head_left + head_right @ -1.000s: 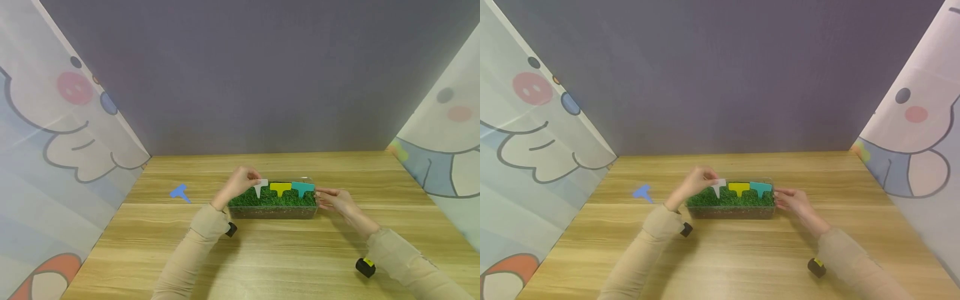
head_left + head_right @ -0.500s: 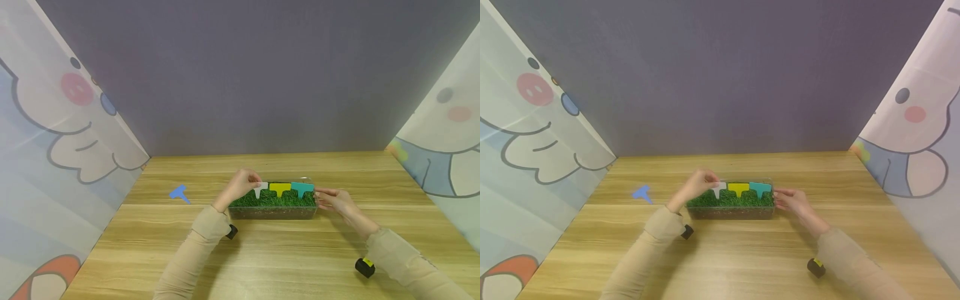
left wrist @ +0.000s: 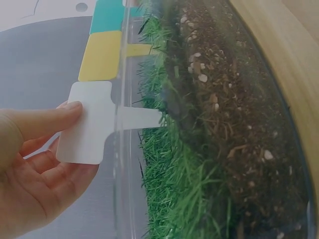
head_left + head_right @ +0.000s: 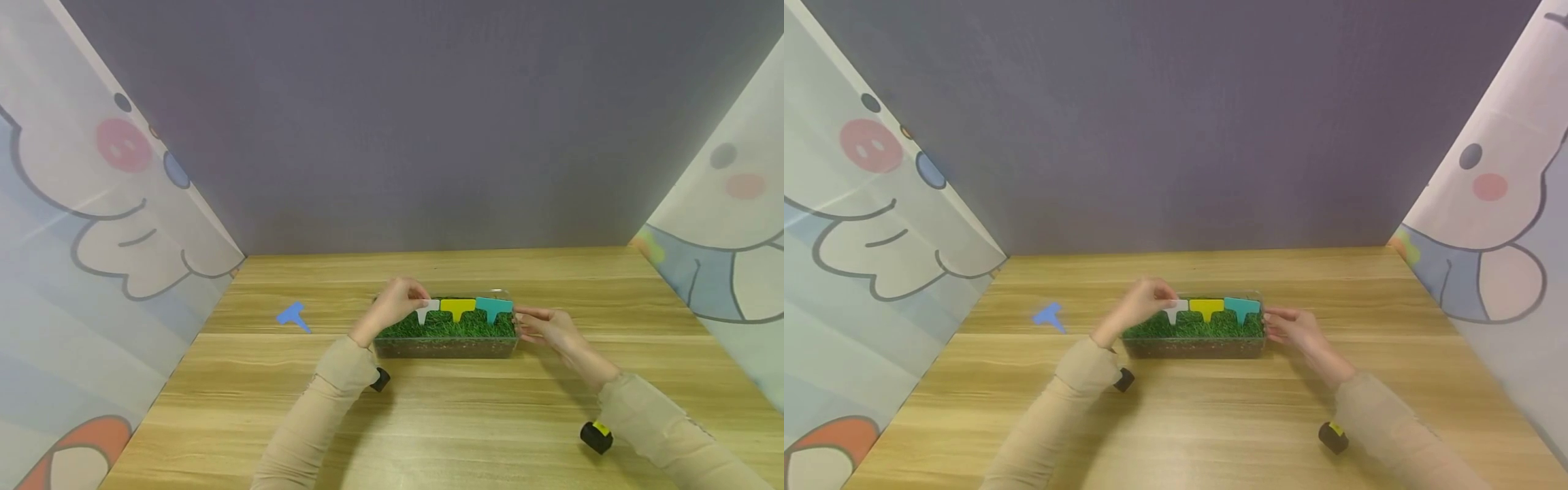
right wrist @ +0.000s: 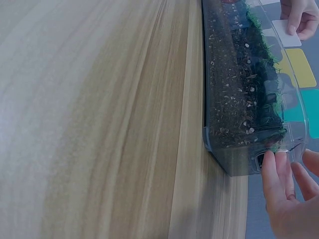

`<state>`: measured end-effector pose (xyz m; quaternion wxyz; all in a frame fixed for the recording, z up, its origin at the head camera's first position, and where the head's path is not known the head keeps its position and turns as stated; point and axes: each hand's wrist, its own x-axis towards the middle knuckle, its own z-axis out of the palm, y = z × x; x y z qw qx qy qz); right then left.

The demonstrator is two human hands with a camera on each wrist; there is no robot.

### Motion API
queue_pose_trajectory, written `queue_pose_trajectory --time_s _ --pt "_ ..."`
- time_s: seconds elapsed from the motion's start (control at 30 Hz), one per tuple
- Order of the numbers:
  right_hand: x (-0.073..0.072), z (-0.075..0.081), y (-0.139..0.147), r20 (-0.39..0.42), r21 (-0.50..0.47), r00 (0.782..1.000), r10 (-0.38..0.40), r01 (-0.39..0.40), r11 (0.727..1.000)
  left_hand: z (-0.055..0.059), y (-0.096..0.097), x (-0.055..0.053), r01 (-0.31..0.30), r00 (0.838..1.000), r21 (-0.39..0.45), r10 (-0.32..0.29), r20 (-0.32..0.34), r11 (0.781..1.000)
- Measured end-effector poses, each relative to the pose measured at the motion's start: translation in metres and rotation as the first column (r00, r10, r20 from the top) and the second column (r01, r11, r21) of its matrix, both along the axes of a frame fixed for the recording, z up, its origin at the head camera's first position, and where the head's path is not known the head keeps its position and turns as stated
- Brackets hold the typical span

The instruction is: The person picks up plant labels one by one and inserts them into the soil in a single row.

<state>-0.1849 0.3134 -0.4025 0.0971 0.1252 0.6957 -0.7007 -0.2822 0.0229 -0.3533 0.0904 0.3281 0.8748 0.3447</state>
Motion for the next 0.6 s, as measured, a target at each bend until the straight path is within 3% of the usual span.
queue_pose_trajectory --time_s 0.13,0.6 --pt "0.007 0.018 -0.011 0.001 0.053 1.0 -0.008 0.008 0.999 -0.001 0.0 0.001 0.007 1.0 0.014 -0.007 -0.005 1.0" --pt "0.006 0.018 -0.012 0.004 0.104 1.0 -0.009 0.008 0.995 -0.007 0.003 -0.004 0.0 1.0 0.007 0.0 0.011 1.0"
